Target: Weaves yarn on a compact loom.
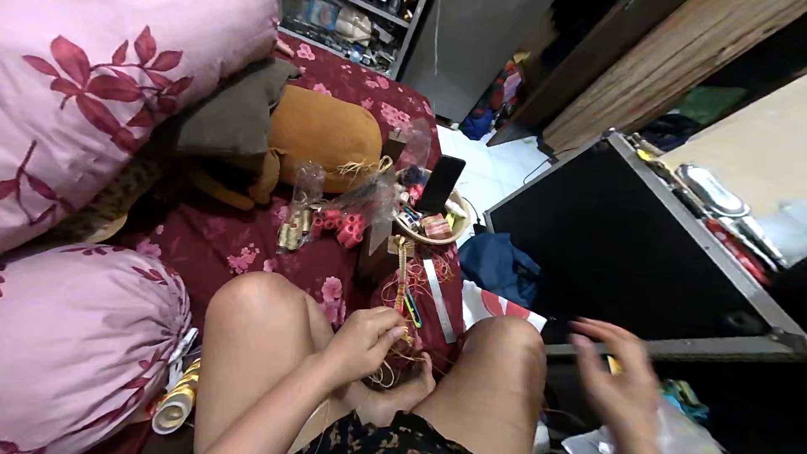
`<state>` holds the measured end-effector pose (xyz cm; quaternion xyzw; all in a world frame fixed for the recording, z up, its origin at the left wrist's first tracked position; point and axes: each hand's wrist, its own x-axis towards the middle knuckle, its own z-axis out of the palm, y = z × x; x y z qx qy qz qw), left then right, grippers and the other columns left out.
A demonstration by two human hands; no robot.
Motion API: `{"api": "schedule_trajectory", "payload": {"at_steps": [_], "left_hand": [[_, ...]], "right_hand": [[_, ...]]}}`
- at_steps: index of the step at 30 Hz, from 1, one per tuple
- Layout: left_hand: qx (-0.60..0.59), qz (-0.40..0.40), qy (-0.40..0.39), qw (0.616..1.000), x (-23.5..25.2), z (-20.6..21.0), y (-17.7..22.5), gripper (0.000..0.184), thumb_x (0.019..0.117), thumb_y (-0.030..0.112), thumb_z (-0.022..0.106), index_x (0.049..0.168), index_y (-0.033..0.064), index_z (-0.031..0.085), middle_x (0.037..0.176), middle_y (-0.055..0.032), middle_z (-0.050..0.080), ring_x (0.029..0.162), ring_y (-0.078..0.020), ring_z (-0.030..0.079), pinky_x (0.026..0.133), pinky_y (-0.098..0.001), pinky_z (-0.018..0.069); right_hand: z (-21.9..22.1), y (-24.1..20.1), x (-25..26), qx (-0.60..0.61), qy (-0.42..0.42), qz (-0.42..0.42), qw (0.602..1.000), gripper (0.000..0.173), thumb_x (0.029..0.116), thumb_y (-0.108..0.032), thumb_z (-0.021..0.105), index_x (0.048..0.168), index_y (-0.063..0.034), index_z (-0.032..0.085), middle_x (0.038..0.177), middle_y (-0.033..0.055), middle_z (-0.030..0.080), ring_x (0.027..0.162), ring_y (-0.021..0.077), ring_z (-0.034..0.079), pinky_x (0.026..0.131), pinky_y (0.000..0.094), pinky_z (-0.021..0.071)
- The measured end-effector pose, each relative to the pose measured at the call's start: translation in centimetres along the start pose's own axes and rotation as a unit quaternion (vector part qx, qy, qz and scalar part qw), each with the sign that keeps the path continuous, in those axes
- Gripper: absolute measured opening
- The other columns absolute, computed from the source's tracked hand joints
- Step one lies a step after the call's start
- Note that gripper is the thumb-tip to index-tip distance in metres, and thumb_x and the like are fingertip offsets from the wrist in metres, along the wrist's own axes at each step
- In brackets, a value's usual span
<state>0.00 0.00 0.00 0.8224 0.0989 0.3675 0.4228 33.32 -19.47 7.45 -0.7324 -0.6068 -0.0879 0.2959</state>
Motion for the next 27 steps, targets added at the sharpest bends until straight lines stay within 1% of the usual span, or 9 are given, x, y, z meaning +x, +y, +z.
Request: {"api": "schedule_trajectory", "payload": {"at_steps": [2, 3, 5, 8, 14, 19, 23, 25, 27], "left_hand": [[0.009, -0.002, -0.001, 1.0, -0.1, 0.0, 0.0, 0.025, 0.1016, 0.006, 0.049, 0.091, -0.0069, 0.067, 0.085, -0.0178, 0.068, 0.081, -0.021, 0.068, 0.079, -0.0283, 0.0541], [0.012, 0.0, 0.003, 1.0, -0.2, 0.0, 0.0, 0.025, 0.1017, 0.006, 0.049, 0.09, -0.0068, 0.067, 0.084, -0.0176, 0.068, 0.081, -0.0209, 0.067, 0.079, -0.0282, 0.0541], [0.019, 0.008, 0.012, 1.0, -0.4, -0.1, 0.0, 0.025, 0.1014, 0.006, 0.049, 0.09, -0.0066, 0.067, 0.084, -0.0176, 0.068, 0.081, -0.0208, 0.068, 0.079, -0.0279, 0.0541], [0.02, 0.01, 0.017, 1.0, -0.5, -0.3, -0.1, 0.024, 0.1007, 0.005, 0.049, 0.089, -0.0066, 0.067, 0.084, -0.0178, 0.068, 0.08, -0.0209, 0.068, 0.078, -0.0278, 0.0542], [0.021, 0.007, 0.006, 1.0, -0.3, -0.2, -0.3, 0.024, 0.1007, 0.006, 0.05, 0.089, -0.0048, 0.068, 0.084, -0.017, 0.069, 0.08, -0.0224, 0.069, 0.077, -0.0306, 0.0556], [0.023, 0.009, 0.01, 1.0, -0.5, -0.4, -0.3, 0.024, 0.1005, 0.007, 0.05, 0.087, -0.0039, 0.066, 0.081, -0.016, 0.067, 0.076, -0.023, 0.068, 0.072, -0.0317, 0.0554], [0.014, 0.016, 0.012, 1.0, -0.5, -0.5, -0.2, 0.023, 0.1005, 0.007, 0.05, 0.088, -0.0038, 0.067, 0.081, -0.0159, 0.067, 0.077, -0.0226, 0.068, 0.074, -0.0312, 0.0555], [0.014, 0.024, 0.015, 0.999, -0.5, -0.5, -0.2, 0.024, 0.1009, 0.007, 0.05, 0.088, -0.0034, 0.067, 0.08, -0.0154, 0.067, 0.077, -0.0223, 0.068, 0.074, -0.0306, 0.0552], [0.014, 0.025, 0.019, 0.999, -0.5, -0.5, -0.3, 0.023, 0.1005, 0.007, 0.05, 0.088, -0.0035, 0.067, 0.081, -0.0156, 0.067, 0.077, -0.0224, 0.068, 0.074, -0.0309, 0.0555]], "right_hand": [[5.0, -5.7, 1.3, 0.041, -0.023, -0.102, 0.994, 0.03, 0.1018, -0.03, 0.054, 0.103, -0.0081, 0.075, 0.115, 0.015, 0.069, 0.113, 0.0297, 0.063, 0.099, 0.0506, 0.0478], [7.1, -8.2, 2.1, 0.058, -0.033, -0.147, 0.987, 0.028, 0.1026, -0.033, 0.053, 0.101, -0.0153, 0.074, 0.112, 0.0083, 0.07, 0.112, 0.0232, 0.064, 0.101, 0.048, 0.0484], [10.1, -11.5, 3.2, 0.102, -0.058, -0.208, 0.971, 0.024, 0.1035, -0.034, 0.052, 0.101, -0.021, 0.072, 0.112, 0.003, 0.069, 0.113, 0.0178, 0.064, 0.108, 0.0493, 0.0434], [11.9, -13.2, 4.1, 0.124, -0.076, -0.246, 0.958, 0.022, 0.1018, -0.033, 0.054, 0.098, -0.0214, 0.073, 0.112, 0.0023, 0.07, 0.114, 0.0179, 0.064, 0.11, 0.0493, 0.0418], [12.0, -13.3, 4.0, 0.119, -0.115, -0.246, 0.955, 0.02, 0.1004, -0.03, 0.054, 0.095, -0.0186, 0.069, 0.112, 0.0034, 0.069, 0.116, 0.0187, 0.062, 0.113, 0.0486, 0.0395], [12.0, -13.7, 4.0, 0.12, -0.139, -0.254, 0.95, 0.021, 0.1006, -0.032, 0.051, 0.092, -0.0186, 0.065, 0.111, 0.0038, 0.067, 0.115, 0.0175, 0.062, 0.115, 0.0496, 0.0368], [12.2, -13.6, 4.5, 0.086, -0.083, -0.221, 0.968, 0.023, 0.0975, -0.032, 0.051, 0.086, -0.0176, 0.063, 0.109, 0.0062, 0.067, 0.112, 0.0201, 0.063, 0.113, 0.0526, 0.0376], [11.9, -13.2, 5.0, 0.097, -0.066, -0.185, 0.976, 0.024, 0.0988, -0.033, 0.049, 0.088, -0.0173, 0.064, 0.112, 0.0068, 0.066, 0.116, 0.0192, 0.061, 0.112, 0.0506, 0.0384], [11.1, -12.9, 5.2, 0.143, -0.096, -0.156, 0.973, 0.026, 0.1022, -0.036, 0.048, 0.098, -0.0182, 0.066, 0.12, 0.0052, 0.063, 0.123, 0.0142, 0.056, 0.113, 0.0438, 0.0383]]}}
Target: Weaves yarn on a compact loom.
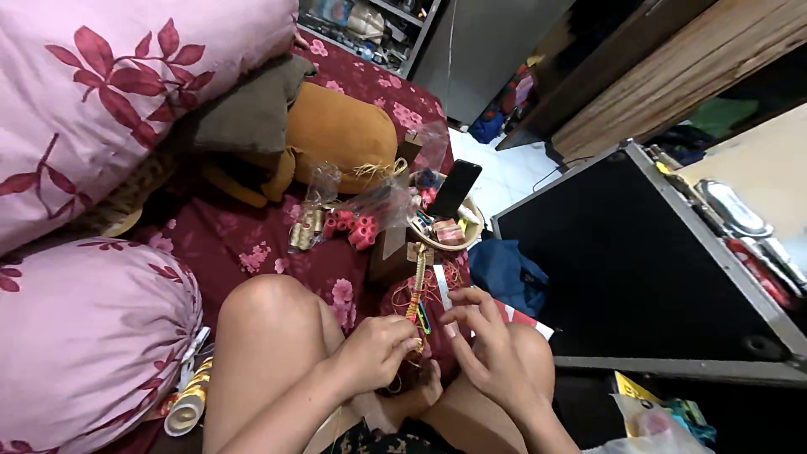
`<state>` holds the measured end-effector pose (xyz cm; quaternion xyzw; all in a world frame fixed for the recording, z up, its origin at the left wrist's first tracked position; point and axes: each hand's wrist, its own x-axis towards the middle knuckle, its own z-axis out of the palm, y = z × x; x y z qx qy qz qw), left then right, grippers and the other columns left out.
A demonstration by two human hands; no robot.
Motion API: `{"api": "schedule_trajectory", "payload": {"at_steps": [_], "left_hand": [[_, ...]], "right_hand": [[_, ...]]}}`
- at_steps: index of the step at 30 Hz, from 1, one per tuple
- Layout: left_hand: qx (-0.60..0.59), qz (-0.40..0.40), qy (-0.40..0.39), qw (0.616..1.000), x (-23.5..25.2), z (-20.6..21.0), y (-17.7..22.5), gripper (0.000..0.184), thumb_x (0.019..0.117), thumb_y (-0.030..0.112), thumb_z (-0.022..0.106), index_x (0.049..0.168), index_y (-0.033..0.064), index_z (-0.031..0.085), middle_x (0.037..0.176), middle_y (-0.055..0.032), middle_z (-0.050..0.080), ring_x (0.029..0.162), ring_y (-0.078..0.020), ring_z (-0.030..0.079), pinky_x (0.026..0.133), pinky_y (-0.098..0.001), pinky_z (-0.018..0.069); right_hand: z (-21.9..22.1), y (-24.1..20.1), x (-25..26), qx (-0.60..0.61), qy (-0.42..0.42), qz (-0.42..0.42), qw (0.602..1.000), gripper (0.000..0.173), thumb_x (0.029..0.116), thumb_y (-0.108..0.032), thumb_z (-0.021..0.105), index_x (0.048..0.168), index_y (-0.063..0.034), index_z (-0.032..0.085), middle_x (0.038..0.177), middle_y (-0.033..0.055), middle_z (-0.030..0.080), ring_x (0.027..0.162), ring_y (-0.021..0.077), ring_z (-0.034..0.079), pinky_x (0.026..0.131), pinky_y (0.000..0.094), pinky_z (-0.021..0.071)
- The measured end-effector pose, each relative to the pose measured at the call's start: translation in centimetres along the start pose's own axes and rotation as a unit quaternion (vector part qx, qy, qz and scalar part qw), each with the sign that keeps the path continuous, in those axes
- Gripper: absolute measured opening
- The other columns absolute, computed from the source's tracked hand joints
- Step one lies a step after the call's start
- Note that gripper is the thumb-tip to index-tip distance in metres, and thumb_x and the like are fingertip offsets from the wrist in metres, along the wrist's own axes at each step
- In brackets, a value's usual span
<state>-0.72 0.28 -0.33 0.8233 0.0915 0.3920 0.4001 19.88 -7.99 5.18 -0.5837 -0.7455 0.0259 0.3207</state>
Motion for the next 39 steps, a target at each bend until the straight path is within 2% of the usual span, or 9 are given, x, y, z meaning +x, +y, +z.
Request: {"api": "schedule_trajectory", "payload": {"at_steps": [4, 10, 14, 16, 22, 26, 29, 35, 39], "left_hand": [[-0.002, -0.001, -0.002, 1.0, 0.1, 0.1, 0.1, 0.023, 0.1006, 0.007, 0.051, 0.088, -0.0034, 0.067, 0.08, -0.0155, 0.067, 0.076, -0.022, 0.068, 0.073, -0.0306, 0.0554], [-0.001, 0.004, 0.0, 1.0, 0.0, 0.0, 0.1, 0.023, 0.1004, 0.007, 0.05, 0.088, -0.0036, 0.067, 0.081, -0.0157, 0.067, 0.076, -0.0214, 0.067, 0.074, -0.029, 0.055], [-0.005, 0.001, -0.002, 1.0, 0.0, -0.2, 0.2, 0.023, 0.1006, 0.007, 0.05, 0.089, -0.0037, 0.067, 0.081, -0.0156, 0.067, 0.076, -0.0213, 0.067, 0.074, -0.0294, 0.0547], [-0.005, 0.0, -0.004, 1.0, 0.0, -0.1, 0.3, 0.023, 0.1004, 0.007, 0.051, 0.089, -0.0039, 0.067, 0.081, -0.0159, 0.067, 0.077, -0.0219, 0.068, 0.074, -0.0301, 0.055], [-0.012, 0.004, -0.001, 1.0, 0.0, -0.1, 0.3, 0.023, 0.1007, 0.006, 0.05, 0.091, -0.0046, 0.067, 0.082, -0.0165, 0.068, 0.078, -0.0219, 0.068, 0.075, -0.0298, 0.055], [-0.012, -0.001, 0.003, 1.0, 0.0, -0.2, 0.3, 0.023, 0.1005, 0.006, 0.05, 0.09, -0.0046, 0.067, 0.081, -0.0164, 0.067, 0.077, -0.0219, 0.068, 0.074, -0.0301, 0.0548], [-0.014, -0.002, 0.004, 1.0, 0.0, -0.3, 0.4, 0.023, 0.101, 0.006, 0.05, 0.091, -0.0049, 0.068, 0.083, -0.0167, 0.069, 0.079, -0.0224, 0.069, 0.076, -0.031, 0.0554], [-0.015, -0.001, 0.003, 1.0, -0.1, -0.3, 0.3, 0.023, 0.1008, 0.006, 0.05, 0.09, -0.0051, 0.067, 0.083, -0.017, 0.068, 0.079, -0.0227, 0.069, 0.076, -0.0311, 0.0553], [-0.026, 0.001, 0.001, 1.0, 0.0, -0.4, 0.5, 0.024, 0.1013, 0.007, 0.05, 0.091, -0.0052, 0.067, 0.084, -0.017, 0.068, 0.08, -0.021, 0.068, 0.077, -0.0285, 0.0546]], "right_hand": [[0.3, -0.6, -0.8, 0.039, -0.04, -0.036, 0.998, 0.022, 0.1029, -0.036, 0.052, 0.101, -0.0207, 0.068, 0.123, 0.0018, 0.063, 0.125, 0.0125, 0.056, 0.116, 0.0465, 0.0354], [1.2, -0.7, -0.7, -0.054, -0.001, -0.08, 0.995, 0.019, 0.098, -0.03, 0.054, 0.089, -0.018, 0.065, 0.11, 0.0046, 0.067, 0.115, 0.0174, 0.062, 0.116, 0.0519, 0.0349], [0.1, -0.5, -0.5, -0.03, -0.015, -0.058, 0.998, 0.021, 0.1026, -0.034, 0.049, 0.098, -0.0198, 0.064, 0.122, 0.0022, 0.063, 0.125, 0.0124, 0.056, 0.118, 0.0469, 0.0322], [0.4, -0.9, -0.7, -0.006, -0.033, -0.07, 0.997, 0.021, 0.1028, -0.033, 0.052, 0.1, -0.0194, 0.067, 0.122, 0.0031, 0.064, 0.125, 0.0142, 0.057, 0.119, 0.0506, 0.0321], [1.2, -1.5, -0.4, -0.072, -0.004, -0.088, 0.993, 0.016, 0.0956, -0.033, 0.055, 0.088, -0.0221, 0.064, 0.113, 0.0027, 0.066, 0.121, 0.0174, 0.059, 0.118, 0.0566, 0.0274], [1.2, -1.2, -0.6, -0.038, 0.016, -0.055, 0.998, 0.017, 0.0989, -0.033, 0.052, 0.093, -0.0217, 0.064, 0.12, 0.0034, 0.064, 0.126, 0.0147, 0.055, 0.119, 0.0527, 0.0277], [1.0, -1.0, -0.8, -0.017, 0.005, -0.071, 0.997, 0.015, 0.1005, -0.034, 0.055, 0.098, -0.0214, 0.063, 0.125, 0.0016, 0.061, 0.131, 0.0115, 0.051, 0.122, 0.0505, 0.0245], [1.4, -1.3, -0.4, -0.061, -0.002, -0.131, 0.989, 0.012, 0.101, -0.03, 0.055, 0.096, -0.0203, 0.062, 0.12, 0.0018, 0.063, 0.128, 0.0142, 0.055, 0.123, 0.052, 0.0236], [1.7, -0.6, -0.6, -0.079, 0.015, -0.106, 0.991, 0.017, 0.1004, -0.03, 0.052, 0.093, -0.0181, 0.062, 0.117, 0.0041, 0.065, 0.123, 0.0164, 0.058, 0.12, 0.0543, 0.0269]]}}
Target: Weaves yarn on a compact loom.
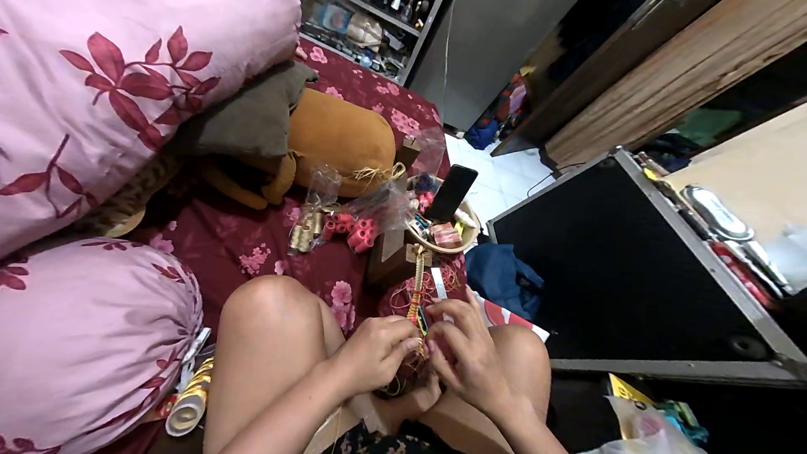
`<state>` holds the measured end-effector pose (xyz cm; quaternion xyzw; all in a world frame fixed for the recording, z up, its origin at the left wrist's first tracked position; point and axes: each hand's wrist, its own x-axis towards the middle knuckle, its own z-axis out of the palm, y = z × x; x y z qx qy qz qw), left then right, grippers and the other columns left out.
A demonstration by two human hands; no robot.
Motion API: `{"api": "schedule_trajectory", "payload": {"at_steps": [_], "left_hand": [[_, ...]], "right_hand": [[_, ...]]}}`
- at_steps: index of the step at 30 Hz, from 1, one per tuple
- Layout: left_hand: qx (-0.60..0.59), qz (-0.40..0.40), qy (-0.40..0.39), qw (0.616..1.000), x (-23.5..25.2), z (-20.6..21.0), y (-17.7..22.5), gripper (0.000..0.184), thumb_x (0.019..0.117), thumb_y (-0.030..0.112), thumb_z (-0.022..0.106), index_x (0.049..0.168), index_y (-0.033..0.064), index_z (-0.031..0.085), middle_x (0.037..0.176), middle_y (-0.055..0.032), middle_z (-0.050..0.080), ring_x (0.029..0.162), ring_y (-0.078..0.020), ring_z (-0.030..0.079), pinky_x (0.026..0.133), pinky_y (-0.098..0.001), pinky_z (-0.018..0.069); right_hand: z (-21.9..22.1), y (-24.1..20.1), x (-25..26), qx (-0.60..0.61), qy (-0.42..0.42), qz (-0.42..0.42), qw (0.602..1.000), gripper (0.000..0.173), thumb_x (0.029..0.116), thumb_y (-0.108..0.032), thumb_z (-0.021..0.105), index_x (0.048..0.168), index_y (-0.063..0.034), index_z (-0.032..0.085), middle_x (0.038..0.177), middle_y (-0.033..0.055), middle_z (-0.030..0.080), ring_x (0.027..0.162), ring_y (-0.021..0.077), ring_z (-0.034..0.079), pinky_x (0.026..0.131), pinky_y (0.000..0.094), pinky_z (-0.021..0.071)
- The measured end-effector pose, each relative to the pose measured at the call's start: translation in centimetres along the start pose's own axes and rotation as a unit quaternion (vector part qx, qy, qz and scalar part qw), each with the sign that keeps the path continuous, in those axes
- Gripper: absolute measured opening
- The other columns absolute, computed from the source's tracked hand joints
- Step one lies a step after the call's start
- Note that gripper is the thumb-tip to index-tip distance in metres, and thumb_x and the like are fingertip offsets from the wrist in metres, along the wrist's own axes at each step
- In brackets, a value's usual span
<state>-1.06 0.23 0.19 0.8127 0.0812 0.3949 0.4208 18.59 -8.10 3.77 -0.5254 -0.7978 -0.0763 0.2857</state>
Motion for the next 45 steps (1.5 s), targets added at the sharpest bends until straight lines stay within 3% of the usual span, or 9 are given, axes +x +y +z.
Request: {"api": "schedule_trajectory", "payload": {"at_steps": [5, 11, 15, 19, 25, 30, 34, 38, 45], "left_hand": [[-0.014, 0.002, 0.0, 1.0, 0.0, 0.0, -0.1, 0.024, 0.1023, 0.006, 0.048, 0.091, -0.0054, 0.067, 0.083, -0.0167, 0.067, 0.08, -0.0204, 0.067, 0.077, -0.0274, 0.0536], [-0.024, -0.003, -0.004, 1.0, -0.1, 0.0, -0.1, 0.025, 0.1028, 0.007, 0.048, 0.092, -0.006, 0.066, 0.085, -0.0172, 0.068, 0.081, -0.0197, 0.067, 0.078, -0.027, 0.0533], [-0.023, 0.0, -0.006, 1.0, -0.1, 0.0, -0.2, 0.026, 0.1029, 0.007, 0.047, 0.091, -0.0058, 0.065, 0.083, -0.0168, 0.066, 0.079, -0.0194, 0.065, 0.076, -0.0261, 0.0524], [-0.02, 0.006, -0.007, 1.0, 0.0, 0.2, -0.3, 0.026, 0.1023, 0.007, 0.047, 0.09, -0.0059, 0.066, 0.082, -0.0168, 0.066, 0.078, -0.0203, 0.065, 0.076, -0.0271, 0.053], [-0.027, 0.012, -0.005, 1.0, 0.1, 0.2, -0.3, 0.025, 0.102, 0.006, 0.048, 0.09, -0.0061, 0.066, 0.081, -0.0165, 0.065, 0.079, -0.0201, 0.065, 0.076, -0.0265, 0.0525], [-0.028, 0.007, -0.004, 1.0, 0.0, 0.0, -0.2, 0.025, 0.1015, 0.005, 0.047, 0.091, -0.0067, 0.066, 0.082, -0.0175, 0.066, 0.08, -0.0207, 0.066, 0.077, -0.0269, 0.0527], [-0.027, 0.011, -0.004, 1.0, 0.0, 0.1, -0.3, 0.025, 0.1021, 0.006, 0.047, 0.09, -0.0059, 0.066, 0.082, -0.0169, 0.065, 0.079, -0.0198, 0.065, 0.076, -0.0258, 0.0521], [-0.026, 0.015, 0.0, 1.0, 0.0, 0.2, -0.4, 0.025, 0.1023, 0.006, 0.047, 0.09, -0.0053, 0.066, 0.082, -0.0163, 0.065, 0.079, -0.0188, 0.064, 0.076, -0.025, 0.0519], [-0.023, 0.01, -0.008, 1.0, 0.0, 0.1, -0.3, 0.023, 0.1009, 0.005, 0.048, 0.09, -0.0054, 0.066, 0.082, -0.0168, 0.065, 0.079, -0.02, 0.065, 0.076, -0.0262, 0.0524]], "right_hand": [[-0.5, 0.2, -0.5, 0.057, 0.0, 0.014, 0.998, 0.017, 0.1049, -0.033, 0.052, 0.102, -0.0203, 0.063, 0.126, 0.0006, 0.06, 0.129, 0.0097, 0.053, 0.123, 0.0499, 0.0261], [-0.8, -0.5, -0.4, 0.139, -0.087, 0.079, 0.983, 0.028, 0.1051, -0.035, 0.049, 0.098, -0.0164, 0.068, 0.128, 0.0079, 0.063, 0.129, 0.0179, 0.055, 0.117, 0.0503, 0.0337], [-1.0, -0.6, -0.1, 0.21, -0.103, 0.114, 0.966, 0.029, 0.1046, -0.035, 0.049, 0.092, -0.0139, 0.064, 0.123, 0.0061, 0.061, 0.122, 0.0119, 0.054, 0.107, 0.0321, 0.0426], [-1.0, -1.0, 0.1, 0.111, -0.064, 0.082, 0.988, 0.029, 0.1057, -0.033, 0.045, 0.093, -0.0145, 0.064, 0.108, 0.0054, 0.065, 0.113, 0.0168, 0.061, 0.11, 0.0447, 0.0406], [-1.0, -1.0, 0.4, 0.037, -0.051, 0.056, 0.996, 0.028, 0.1049, -0.03, 0.045, 0.091, -0.0141, 0.064, 0.091, 0.0026, 0.068, 0.097, 0.0164, 0.067, 0.103, 0.0437, 0.0462], [-1.3, -0.5, 0.3, 0.042, -0.011, 0.086, 0.995, 0.027, 0.1061, -0.035, 0.047, 0.101, -0.0157, 0.065, 0.107, 0.0033, 0.067, 0.109, 0.0146, 0.063, 0.103, 0.0407, 0.0472], [-1.5, -0.3, 0.1, 0.081, -0.005, 0.063, 0.995, 0.023, 0.1066, -0.038, 0.048, 0.102, -0.0219, 0.063, 0.12, -0.0014, 0.061, 0.124, 0.0084, 0.055, 0.118, 0.0413, 0.0347], [-1.3, -0.7, 0.2, 0.06, -0.013, 0.006, 0.998, 0.018, 0.1047, -0.034, 0.052, 0.1, -0.0219, 0.064, 0.119, 0.0001, 0.061, 0.124, 0.0112, 0.055, 0.121, 0.0488, 0.028], [-1.0, -1.2, 0.4, 0.004, -0.023, -0.006, 1.0, 0.013, 0.0967, -0.031, 0.054, 0.09, -0.0217, 0.061, 0.113, 0.0016, 0.065, 0.121, 0.0159, 0.058, 0.12, 0.0513, 0.028]]}}
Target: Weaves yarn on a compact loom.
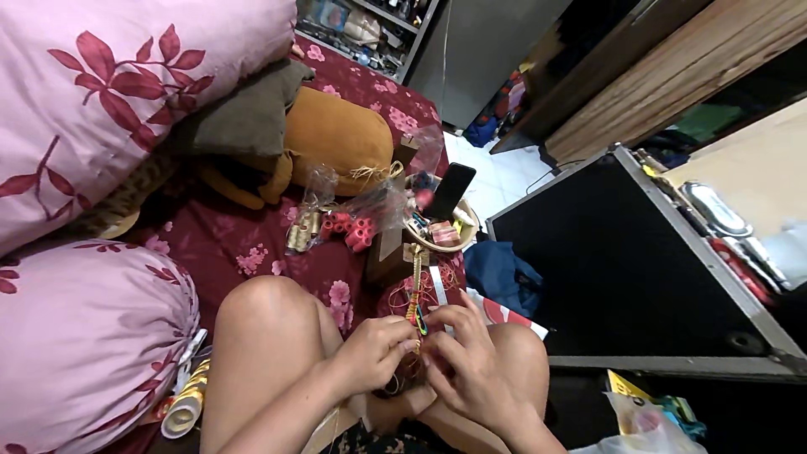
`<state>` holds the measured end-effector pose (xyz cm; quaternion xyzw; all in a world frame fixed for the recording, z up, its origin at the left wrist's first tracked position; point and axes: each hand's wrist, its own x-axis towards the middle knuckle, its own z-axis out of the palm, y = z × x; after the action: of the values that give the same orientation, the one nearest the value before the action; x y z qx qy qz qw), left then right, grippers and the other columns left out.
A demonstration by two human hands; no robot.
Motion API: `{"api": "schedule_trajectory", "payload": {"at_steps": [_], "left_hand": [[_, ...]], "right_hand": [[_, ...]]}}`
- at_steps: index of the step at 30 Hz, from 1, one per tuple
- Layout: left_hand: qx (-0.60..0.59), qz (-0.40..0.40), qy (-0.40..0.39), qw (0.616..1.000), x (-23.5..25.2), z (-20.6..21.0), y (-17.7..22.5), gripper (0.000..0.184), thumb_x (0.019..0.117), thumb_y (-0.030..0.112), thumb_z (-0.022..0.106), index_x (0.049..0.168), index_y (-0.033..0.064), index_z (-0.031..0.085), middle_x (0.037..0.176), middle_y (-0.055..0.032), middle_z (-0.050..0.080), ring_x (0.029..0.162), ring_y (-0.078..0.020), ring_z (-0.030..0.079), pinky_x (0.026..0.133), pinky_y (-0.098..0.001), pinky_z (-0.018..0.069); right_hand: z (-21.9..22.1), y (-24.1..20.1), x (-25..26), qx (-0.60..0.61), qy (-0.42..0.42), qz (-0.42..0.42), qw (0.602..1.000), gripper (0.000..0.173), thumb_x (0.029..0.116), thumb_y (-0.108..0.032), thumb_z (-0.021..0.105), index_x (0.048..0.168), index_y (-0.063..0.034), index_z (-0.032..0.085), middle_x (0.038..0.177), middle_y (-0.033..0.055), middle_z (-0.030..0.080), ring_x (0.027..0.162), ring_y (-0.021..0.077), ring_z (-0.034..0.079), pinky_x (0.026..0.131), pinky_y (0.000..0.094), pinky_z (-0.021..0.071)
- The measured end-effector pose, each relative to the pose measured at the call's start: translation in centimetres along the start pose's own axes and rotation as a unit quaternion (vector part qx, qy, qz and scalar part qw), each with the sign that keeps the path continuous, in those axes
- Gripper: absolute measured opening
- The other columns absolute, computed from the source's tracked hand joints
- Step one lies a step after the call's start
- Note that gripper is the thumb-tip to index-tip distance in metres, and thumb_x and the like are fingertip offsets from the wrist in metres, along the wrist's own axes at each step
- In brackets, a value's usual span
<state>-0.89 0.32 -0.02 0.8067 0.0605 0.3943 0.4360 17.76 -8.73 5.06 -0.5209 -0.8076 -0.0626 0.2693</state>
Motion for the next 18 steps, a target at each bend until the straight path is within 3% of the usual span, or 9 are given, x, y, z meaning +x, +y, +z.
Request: {"api": "schedule_trajectory", "payload": {"at_steps": [3, 6, 9, 18], "left_hand": [[-0.003, 0.004, 0.002, 1.0, 0.03, 0.03, 0.03, 0.024, 0.1018, 0.006, 0.048, 0.09, -0.0057, 0.066, 0.083, -0.0167, 0.066, 0.08, -0.0198, 0.065, 0.077, -0.0257, 0.0524], [0.0, 0.002, 0.011, 1.0, -0.11, -0.07, 0.01, 0.025, 0.1019, 0.006, 0.048, 0.089, -0.0053, 0.066, 0.081, -0.0164, 0.065, 0.079, -0.0199, 0.065, 0.076, -0.0269, 0.0528], [-0.001, 0.005, 0.008, 1.0, -0.04, 0.04, -0.06, 0.024, 0.1018, 0.006, 0.048, 0.09, -0.0053, 0.066, 0.083, -0.0168, 0.066, 0.08, -0.0198, 0.065, 0.077, -0.0265, 0.0529], [-0.001, 0.006, 0.007, 1.0, -0.14, -0.02, 0.01, 0.023, 0.1016, 0.006, 0.049, 0.09, -0.0052, 0.065, 0.082, -0.0165, 0.065, 0.078, -0.0192, 0.065, 0.075, -0.0254, 0.0525]], "right_hand": [[-0.01, 0.37, -0.1, 0.034, 0.001, 0.04, 0.999, 0.017, 0.0973, -0.032, 0.051, 0.089, -0.0206, 0.06, 0.114, 0.0037, 0.064, 0.12, 0.0166, 0.058, 0.117, 0.0495, 0.0326], [-0.29, 0.74, -0.29, 0.074, -0.001, 0.068, 0.995, 0.021, 0.1021, -0.034, 0.048, 0.095, -0.0205, 0.062, 0.121, 0.0022, 0.062, 0.126, 0.0126, 0.054, 0.118, 0.0473, 0.0322], [-0.32, 0.55, -0.37, 0.085, -0.005, 0.041, 0.996, 0.02, 0.1033, -0.034, 0.05, 0.099, -0.0206, 0.064, 0.122, 0.0017, 0.062, 0.127, 0.0128, 0.054, 0.12, 0.0475, 0.0297], [0.44, -0.02, -0.33, 0.052, -0.005, 0.017, 0.998, 0.017, 0.1009, -0.032, 0.052, 0.092, -0.0192, 0.06, 0.112, 0.002, 0.064, 0.121, 0.0137, 0.059, 0.119, 0.0489, 0.0319]]}}
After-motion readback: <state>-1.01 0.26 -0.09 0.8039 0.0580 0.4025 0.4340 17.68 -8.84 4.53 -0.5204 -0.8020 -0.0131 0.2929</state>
